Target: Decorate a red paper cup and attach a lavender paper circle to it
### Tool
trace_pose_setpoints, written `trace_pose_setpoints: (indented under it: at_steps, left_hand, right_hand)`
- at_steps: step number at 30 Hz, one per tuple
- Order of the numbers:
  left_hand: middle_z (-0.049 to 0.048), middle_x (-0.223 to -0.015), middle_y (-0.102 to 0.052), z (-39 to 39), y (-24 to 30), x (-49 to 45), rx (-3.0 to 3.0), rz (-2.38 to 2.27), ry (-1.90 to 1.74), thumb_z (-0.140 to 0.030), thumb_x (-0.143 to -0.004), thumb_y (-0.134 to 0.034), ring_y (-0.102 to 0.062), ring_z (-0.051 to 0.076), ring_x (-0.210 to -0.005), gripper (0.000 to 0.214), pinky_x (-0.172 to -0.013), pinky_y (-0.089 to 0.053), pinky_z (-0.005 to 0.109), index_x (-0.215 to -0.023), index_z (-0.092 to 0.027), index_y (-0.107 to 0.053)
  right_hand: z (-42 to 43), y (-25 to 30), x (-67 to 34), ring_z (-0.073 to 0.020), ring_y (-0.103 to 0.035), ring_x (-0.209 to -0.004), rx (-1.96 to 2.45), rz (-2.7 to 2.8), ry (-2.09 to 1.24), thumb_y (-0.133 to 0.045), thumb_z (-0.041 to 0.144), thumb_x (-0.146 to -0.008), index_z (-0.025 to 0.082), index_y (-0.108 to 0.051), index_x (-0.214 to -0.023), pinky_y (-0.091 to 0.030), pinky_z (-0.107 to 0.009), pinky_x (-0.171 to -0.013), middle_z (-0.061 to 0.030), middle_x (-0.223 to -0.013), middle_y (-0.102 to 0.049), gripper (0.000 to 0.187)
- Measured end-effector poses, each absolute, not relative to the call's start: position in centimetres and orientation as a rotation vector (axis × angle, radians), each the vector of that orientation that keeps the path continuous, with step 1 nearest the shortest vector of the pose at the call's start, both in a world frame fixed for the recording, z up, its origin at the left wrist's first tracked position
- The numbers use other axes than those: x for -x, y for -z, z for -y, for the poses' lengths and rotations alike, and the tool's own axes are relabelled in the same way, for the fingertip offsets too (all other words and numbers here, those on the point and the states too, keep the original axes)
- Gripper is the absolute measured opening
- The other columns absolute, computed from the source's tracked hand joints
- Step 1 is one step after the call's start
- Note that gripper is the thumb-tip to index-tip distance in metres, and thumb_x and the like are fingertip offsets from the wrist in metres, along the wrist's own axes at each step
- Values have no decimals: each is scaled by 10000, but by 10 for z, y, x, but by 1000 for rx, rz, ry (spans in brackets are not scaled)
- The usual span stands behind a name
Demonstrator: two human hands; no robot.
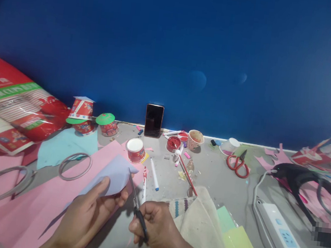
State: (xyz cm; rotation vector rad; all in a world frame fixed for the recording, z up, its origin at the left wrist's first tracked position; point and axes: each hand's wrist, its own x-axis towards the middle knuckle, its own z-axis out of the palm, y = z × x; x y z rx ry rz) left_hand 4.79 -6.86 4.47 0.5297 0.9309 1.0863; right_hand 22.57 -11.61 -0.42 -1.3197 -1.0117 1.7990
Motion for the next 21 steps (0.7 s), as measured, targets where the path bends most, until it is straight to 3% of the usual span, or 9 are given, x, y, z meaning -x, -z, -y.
trace_pose_setpoints:
  at_steps: [7, 11, 21]
  left_hand:
    - [88, -804, -821, 65, -48, -46, -484, -953, -1094, -498, -632, -1018, -708, 225, -691, 419, -645, -632, 325, -820, -155, -869]
    - [90, -778, -820, 66, -51, -45, -473, -1006, -1066, -485, -570, -1040, -714, 229, -698, 442, -653, -631, 321, -788, -142, -867]
    - [94, -716, -796, 66, -53, -43, -476, -993, -1066, -435, -587, -1036, -716, 227, -643, 411, -614, -621, 321, -752, -112, -841]
  right_hand:
    - [117, 6, -226, -79, -493, -449, 1304, 1008, -1815, -887, 655, -598, 210, -585, -657, -341, -219, -483, 33, -509, -606, 541]
    - [117, 6, -226, -62, -437, -434, 1275, 1013, -1812, -894, 667, -609, 205, -593, -664, -352, -218, -489, 28, -516, -614, 555]
    - [118, 8, -228, -83, -487, -465, 1256, 1019, -1821, -919, 649, -638, 200, -591, -683, -416, -233, -522, 33, -533, -604, 558]
